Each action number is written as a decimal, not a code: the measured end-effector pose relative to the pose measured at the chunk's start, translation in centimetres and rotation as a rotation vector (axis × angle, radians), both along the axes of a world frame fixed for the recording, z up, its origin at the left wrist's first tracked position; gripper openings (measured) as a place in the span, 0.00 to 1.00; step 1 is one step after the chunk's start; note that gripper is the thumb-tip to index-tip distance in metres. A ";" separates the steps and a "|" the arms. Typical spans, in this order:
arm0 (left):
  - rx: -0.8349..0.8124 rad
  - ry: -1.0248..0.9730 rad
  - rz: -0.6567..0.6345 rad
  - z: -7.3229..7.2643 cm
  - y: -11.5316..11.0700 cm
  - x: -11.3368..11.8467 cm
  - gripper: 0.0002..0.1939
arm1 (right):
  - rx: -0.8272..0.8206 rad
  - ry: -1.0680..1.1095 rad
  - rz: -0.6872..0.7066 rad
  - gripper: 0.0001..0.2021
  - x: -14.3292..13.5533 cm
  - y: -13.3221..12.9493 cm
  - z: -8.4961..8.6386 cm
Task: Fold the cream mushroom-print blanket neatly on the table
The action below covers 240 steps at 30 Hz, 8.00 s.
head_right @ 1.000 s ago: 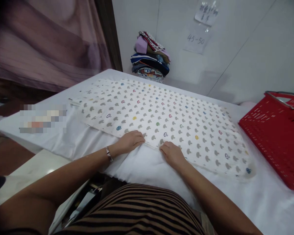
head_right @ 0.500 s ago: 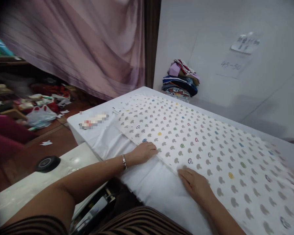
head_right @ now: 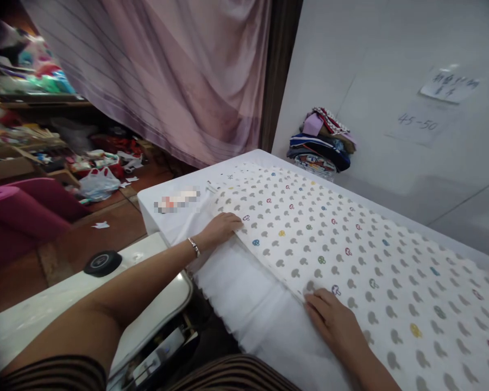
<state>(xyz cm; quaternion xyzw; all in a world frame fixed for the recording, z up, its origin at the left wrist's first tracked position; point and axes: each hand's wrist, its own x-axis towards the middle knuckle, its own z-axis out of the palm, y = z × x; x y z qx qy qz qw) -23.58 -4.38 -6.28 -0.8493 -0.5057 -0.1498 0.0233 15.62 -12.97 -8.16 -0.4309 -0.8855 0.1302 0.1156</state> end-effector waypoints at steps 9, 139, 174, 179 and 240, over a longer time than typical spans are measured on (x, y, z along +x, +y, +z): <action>-0.005 -0.026 -0.087 0.7 2.4 -2.7 0.20 | 0.054 -0.013 0.073 0.15 -5.2 2.6 0.6; -0.106 -0.959 0.851 -1.9 6.5 -9.7 0.21 | -0.068 -0.139 -0.292 0.28 -16.7 29.2 -0.5; 0.026 -0.101 -0.190 -0.8 -1.1 1.3 0.11 | -0.015 0.056 -0.065 0.14 -11.8 4.9 1.9; 0.146 -0.034 -0.124 0.1 0.2 1.7 0.14 | 0.172 0.036 -0.135 0.15 -11.4 5.4 3.1; 0.219 0.275 -0.274 -1.2 -1.4 1.6 0.10 | -0.017 0.236 0.095 0.15 -11.8 8.2 2.6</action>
